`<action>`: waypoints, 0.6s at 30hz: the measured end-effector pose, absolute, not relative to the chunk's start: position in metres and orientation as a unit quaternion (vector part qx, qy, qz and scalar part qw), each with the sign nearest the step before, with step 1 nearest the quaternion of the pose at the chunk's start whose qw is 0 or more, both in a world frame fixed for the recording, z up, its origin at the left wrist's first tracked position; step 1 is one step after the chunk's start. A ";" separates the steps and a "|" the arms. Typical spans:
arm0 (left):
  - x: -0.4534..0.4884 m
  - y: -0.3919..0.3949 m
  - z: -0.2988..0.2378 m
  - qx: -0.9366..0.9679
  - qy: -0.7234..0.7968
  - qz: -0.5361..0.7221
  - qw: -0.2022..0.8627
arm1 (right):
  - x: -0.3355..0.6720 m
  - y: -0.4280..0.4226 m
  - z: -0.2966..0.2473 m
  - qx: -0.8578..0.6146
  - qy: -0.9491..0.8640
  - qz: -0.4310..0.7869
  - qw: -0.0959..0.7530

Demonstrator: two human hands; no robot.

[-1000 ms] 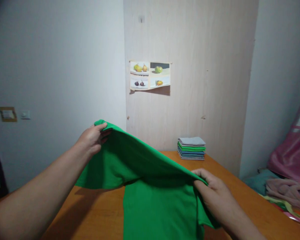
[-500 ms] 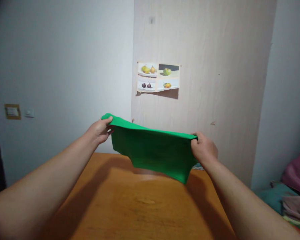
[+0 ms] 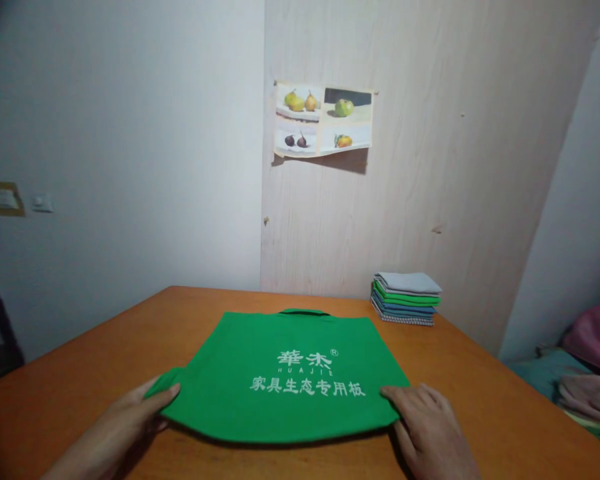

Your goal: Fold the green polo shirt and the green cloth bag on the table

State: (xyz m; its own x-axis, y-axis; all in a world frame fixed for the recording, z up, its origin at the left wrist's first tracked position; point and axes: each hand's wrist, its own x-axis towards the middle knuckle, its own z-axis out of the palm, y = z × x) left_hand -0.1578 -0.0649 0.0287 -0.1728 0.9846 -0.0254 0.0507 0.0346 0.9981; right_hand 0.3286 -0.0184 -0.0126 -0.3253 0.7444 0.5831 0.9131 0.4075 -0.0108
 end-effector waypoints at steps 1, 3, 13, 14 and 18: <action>-0.158 -0.071 0.026 0.467 0.578 0.513 0.430 | 0.330 -0.023 -0.016 -0.516 -0.801 -0.164 0.253; -0.156 -0.076 0.025 0.473 0.606 0.520 0.371 | 0.331 -0.028 -0.017 -0.520 -0.801 -0.170 0.242; -0.171 -0.076 0.013 0.561 0.677 0.441 0.181 | 0.350 -0.045 -0.024 -0.592 -0.773 -0.151 0.173; -0.173 -0.077 0.013 0.569 0.676 0.431 0.181 | 0.354 -0.048 -0.025 -0.593 -0.772 -0.149 0.174; -0.177 -0.086 0.017 0.578 0.654 0.434 0.223 | 0.367 -0.062 -0.028 -0.594 -0.771 -0.133 0.187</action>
